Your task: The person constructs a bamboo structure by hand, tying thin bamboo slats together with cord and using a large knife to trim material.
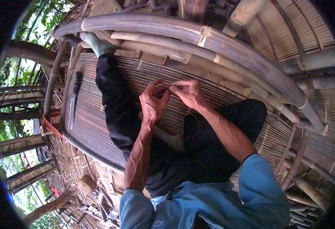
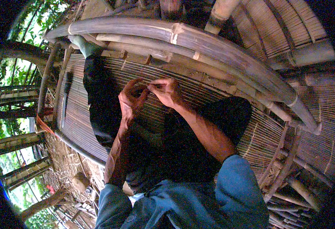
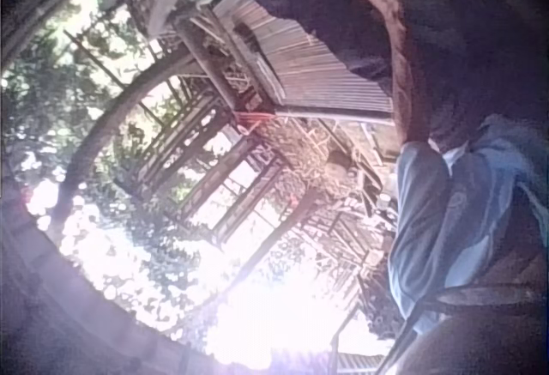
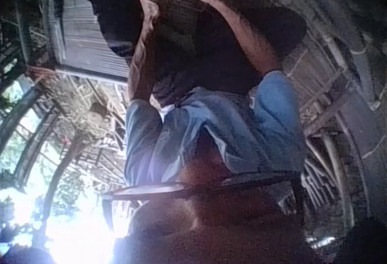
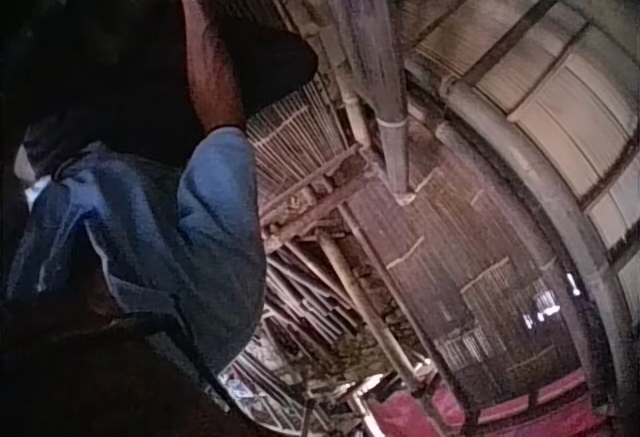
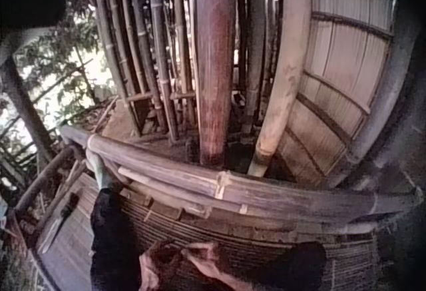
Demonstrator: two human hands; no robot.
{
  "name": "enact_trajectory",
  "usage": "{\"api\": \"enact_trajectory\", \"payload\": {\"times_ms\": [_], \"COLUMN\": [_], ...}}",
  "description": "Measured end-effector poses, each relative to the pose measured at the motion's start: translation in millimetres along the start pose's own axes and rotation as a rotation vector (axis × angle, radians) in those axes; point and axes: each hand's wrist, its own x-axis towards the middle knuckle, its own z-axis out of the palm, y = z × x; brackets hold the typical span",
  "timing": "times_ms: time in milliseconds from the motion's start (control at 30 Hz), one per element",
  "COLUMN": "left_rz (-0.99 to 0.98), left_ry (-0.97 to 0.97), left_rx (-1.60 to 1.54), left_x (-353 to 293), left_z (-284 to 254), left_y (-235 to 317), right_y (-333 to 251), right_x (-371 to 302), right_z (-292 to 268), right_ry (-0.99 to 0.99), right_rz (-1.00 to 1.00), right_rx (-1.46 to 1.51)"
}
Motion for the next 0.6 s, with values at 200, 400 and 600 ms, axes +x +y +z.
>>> {"api": "enact_trajectory", "payload": {"times_ms": [200,400,600], "left_rz": [-0.211,-0.429,-0.560], "left_ry": [0.054,0.036,-0.168], "left_rx": [-0.313,-0.591,-0.836], "left_x": [-1,1,-6], "left_z": [4,-5,-9], "left_y": [3,-11,-30], "right_y": [0,-13,-29], "right_x": [-1,-3,-10], "right_z": [5,8,12], "right_ry": [0.082,0.033,-0.063], "right_rz": [-0.155,-0.335,-0.344], "right_rx": [-0.012,0.042,-0.001]}}
